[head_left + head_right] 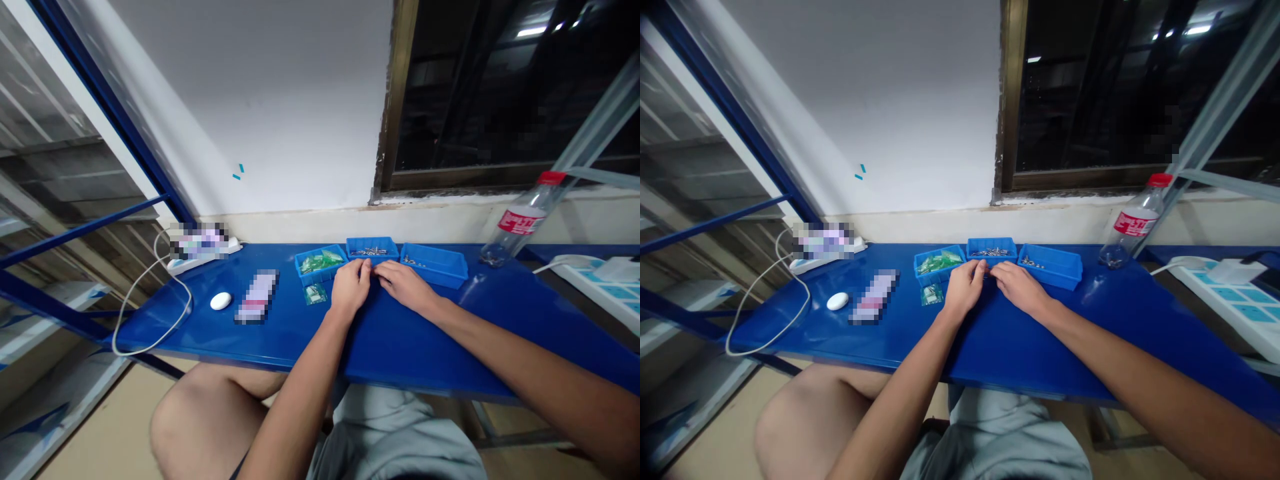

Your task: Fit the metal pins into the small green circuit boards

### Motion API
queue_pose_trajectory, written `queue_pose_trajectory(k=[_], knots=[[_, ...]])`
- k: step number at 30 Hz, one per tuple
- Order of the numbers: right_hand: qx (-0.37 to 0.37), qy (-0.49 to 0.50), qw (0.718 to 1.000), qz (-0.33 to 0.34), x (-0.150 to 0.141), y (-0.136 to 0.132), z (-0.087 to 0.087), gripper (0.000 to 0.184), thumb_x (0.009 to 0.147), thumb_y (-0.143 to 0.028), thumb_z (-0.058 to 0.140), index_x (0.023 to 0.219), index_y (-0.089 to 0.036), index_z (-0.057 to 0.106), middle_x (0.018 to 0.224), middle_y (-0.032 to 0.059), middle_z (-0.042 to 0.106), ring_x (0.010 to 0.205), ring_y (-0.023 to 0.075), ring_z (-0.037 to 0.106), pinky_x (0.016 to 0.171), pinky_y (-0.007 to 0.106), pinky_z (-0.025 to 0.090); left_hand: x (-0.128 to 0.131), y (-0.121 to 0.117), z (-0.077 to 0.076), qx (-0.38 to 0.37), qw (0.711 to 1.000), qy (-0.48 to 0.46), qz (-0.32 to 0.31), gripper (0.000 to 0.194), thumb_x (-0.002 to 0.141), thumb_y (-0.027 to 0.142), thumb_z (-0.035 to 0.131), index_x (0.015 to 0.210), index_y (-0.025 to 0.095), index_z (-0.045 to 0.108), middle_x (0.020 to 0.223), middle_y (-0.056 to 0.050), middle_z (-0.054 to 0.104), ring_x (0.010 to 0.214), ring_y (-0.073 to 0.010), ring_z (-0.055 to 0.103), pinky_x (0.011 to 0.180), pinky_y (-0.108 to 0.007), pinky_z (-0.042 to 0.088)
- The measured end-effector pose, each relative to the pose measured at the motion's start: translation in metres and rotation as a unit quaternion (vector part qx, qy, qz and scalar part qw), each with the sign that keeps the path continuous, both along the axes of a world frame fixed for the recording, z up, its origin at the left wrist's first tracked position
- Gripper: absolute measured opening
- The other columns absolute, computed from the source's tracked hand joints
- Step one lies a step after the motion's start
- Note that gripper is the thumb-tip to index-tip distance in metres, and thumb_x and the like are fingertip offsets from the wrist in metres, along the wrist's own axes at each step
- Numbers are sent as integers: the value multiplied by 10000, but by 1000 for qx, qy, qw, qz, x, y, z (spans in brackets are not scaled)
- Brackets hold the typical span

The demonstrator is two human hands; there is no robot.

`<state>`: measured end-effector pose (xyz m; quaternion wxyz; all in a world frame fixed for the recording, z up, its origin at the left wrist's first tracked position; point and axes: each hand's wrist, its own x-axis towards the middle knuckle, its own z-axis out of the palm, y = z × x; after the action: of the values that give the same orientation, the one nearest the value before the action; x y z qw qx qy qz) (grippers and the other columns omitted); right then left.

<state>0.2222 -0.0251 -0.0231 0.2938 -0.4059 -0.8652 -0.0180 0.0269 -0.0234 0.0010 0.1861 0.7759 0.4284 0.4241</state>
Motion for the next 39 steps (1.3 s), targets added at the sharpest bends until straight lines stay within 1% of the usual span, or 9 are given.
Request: queue_pose_trajectory(k=[9,14,18,22,25,28,32,35,39], knots=[[25,98,995,-19,-3,-1,3,331,943,-79,532,1147,-241,736,1111,88,765,1052,284,705,958,462,570,0,3,-3,15,1000,-9,2,234,1050,272,515,1092,189,730,1095,-85,775,976,-219,719,914,-323,551],[4,171,984,-49,-8,-9,9,221,972,-185,575,1106,-242,742,1055,70,768,880,243,722,880,432,603,0,5,-8,36,999,-13,2,270,1018,171,526,1196,180,729,1191,-111,754,1044,-225,718,1020,-368,550],[-36,301,951,-58,-10,-15,11,143,963,-317,662,1057,-233,730,1056,78,743,877,230,740,863,409,640,1,3,-6,-1,1000,-18,-12,278,1006,227,577,1235,184,729,1195,-102,774,983,-229,745,993,-379,578],[-109,410,904,-40,-8,-13,4,242,897,-423,759,1024,-222,716,1046,80,742,925,244,762,887,412,659,2,2,-4,-45,996,-45,-67,216,1003,262,598,1124,213,770,1132,-64,803,997,-219,762,978,-344,588],[-125,408,903,-49,-6,-11,1,260,889,-421,761,1043,-217,713,1037,85,754,933,248,762,874,410,657,1,5,-5,-89,988,-105,-65,172,974,272,655,1071,187,768,1016,-71,813,891,-205,770,891,-325,610],[-126,363,921,-63,-5,-12,2,260,902,-372,724,1109,-215,711,1002,77,758,901,234,754,815,374,645,0,9,-5,-124,977,-165,-54,227,920,271,732,1117,157,744,964,-87,804,856,-201,765,815,-303,610],[-124,296,945,-62,-8,-17,8,385,889,-263,652,1269,-205,674,897,34,734,712,172,695,699,317,604,1,8,-4,-163,956,-221,-99,351,912,257,741,1240,148,683,985,-90,805,884,-191,774,823,-286,604],[-96,254,960,-64,-10,-21,13,435,879,-205,595,1306,-215,673,878,22,719,683,162,666,686,308,585,2,3,0,-131,974,-172,-72,336,947,347,705,1226,160,700,934,-76,807,846,-198,772,795,-284,599],[-74,256,960,-86,-9,-22,15,284,929,-261,591,1187,-222,701,924,48,752,800,202,720,770,340,600,2,-4,3,-91,992,-66,-59,400,1014,469,585,1278,194,703,841,-51,806,792,-222,774,797,-313,602]])
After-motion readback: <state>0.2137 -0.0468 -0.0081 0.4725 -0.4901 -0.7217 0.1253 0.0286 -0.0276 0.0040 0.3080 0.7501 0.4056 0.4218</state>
